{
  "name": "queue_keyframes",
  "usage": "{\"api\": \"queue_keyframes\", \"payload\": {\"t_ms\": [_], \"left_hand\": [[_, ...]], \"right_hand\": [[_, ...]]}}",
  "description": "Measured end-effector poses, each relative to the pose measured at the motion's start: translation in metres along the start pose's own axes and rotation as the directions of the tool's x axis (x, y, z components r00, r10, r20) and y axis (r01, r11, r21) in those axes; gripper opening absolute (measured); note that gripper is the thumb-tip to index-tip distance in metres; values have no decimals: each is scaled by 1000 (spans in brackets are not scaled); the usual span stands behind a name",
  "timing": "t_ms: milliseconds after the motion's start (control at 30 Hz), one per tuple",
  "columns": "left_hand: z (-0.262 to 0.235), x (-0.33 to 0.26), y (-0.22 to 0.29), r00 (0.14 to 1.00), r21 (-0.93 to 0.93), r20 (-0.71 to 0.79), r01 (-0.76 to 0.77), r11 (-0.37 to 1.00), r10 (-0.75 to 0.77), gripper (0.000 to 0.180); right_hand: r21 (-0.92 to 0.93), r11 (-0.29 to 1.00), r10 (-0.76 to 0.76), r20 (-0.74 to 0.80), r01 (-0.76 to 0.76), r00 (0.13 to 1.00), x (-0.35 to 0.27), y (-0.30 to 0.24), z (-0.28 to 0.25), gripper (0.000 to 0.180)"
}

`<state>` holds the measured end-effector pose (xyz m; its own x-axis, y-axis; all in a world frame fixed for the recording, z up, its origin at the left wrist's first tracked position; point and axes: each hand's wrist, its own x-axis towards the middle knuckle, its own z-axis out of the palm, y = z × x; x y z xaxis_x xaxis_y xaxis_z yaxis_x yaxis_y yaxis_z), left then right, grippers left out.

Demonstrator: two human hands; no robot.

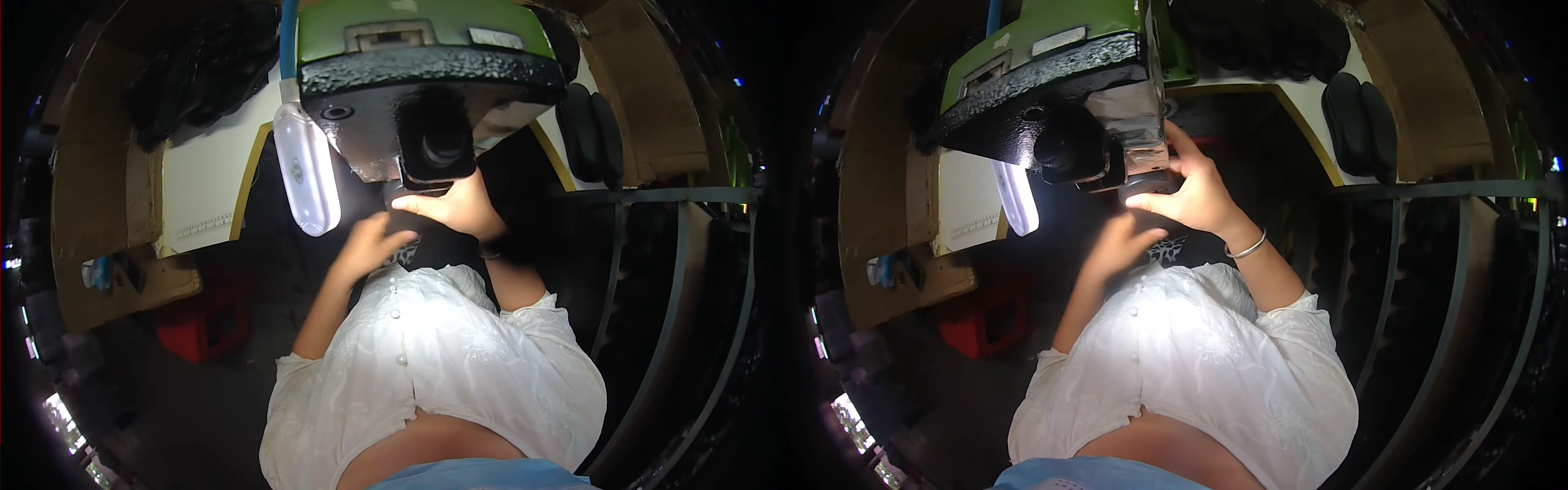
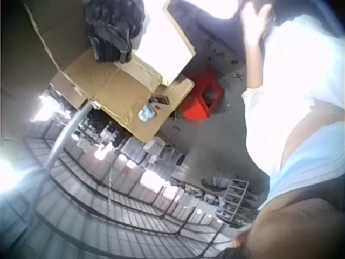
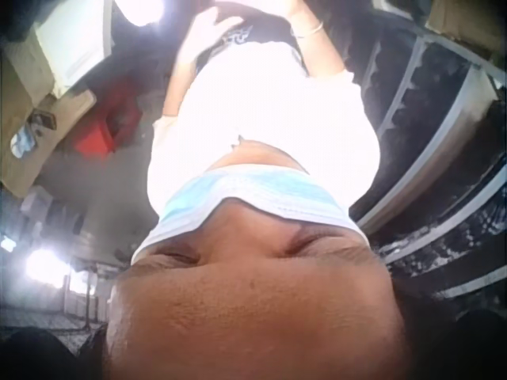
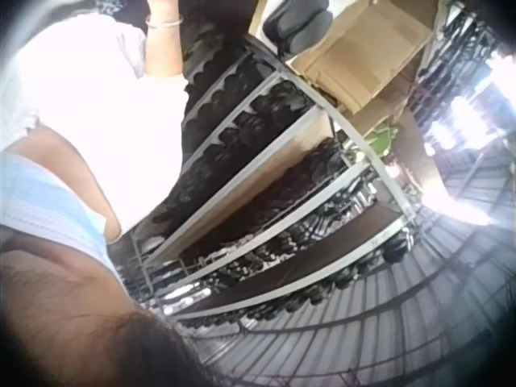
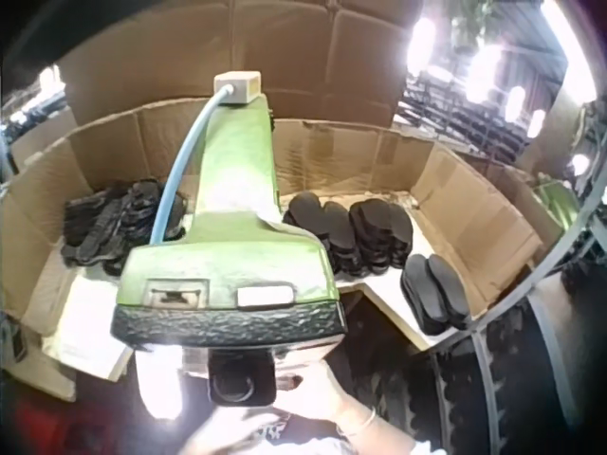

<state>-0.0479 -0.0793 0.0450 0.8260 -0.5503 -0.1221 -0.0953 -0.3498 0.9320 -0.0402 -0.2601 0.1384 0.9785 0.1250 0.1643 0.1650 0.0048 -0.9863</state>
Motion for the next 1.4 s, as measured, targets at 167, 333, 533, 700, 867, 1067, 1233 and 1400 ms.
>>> {"api": "queue_keyframes", "payload": {"t_ms": [167, 333, 533, 700, 867, 1067, 1233, 1400], "left_hand": [[37, 6, 19, 932, 265, 327, -247, 932, 154, 38], [-4, -3, -9, 999, 142, -15, 49, 989, -48, 30], [-52, -30, -40, 934, 3, -357, 22, 1000, -20, 20], [-106, -74, -68, 612, 113, -790, 76, 991, 44, 13], [-156, -94, -92, 353, 297, -912, 215, 930, 209, 14], [-202, -61, -128, 367, 454, -880, 463, 761, 302, 19], [-203, -61, -131, 414, 464, -869, 493, 736, 270, 22], [-203, -68, -129, 465, 425, -872, 559, 712, 155, 30]], "right_hand": [[-472, 882, 123, 203, -13, 971, 5, -6, -39, 44], [-568, 807, -549, -618, 164, 563, 31, -26, -109, 25], [-848, 522, -637, -311, 97, 706, 74, -1, -155, 26], [-903, 342, -592, 7, 259, 806, 74, 83, -99, 19], [-412, 911, -156, -314, 13, 937, 43, 220, -12, 15], [-558, 679, 554, -37, -477, 832, 27, 382, 80, 18], [-732, 233, 821, -205, -640, 533, 28, 474, 118, 31], [-698, -34, 853, -393, -715, 343, 61, 550, 125, 37]]}}
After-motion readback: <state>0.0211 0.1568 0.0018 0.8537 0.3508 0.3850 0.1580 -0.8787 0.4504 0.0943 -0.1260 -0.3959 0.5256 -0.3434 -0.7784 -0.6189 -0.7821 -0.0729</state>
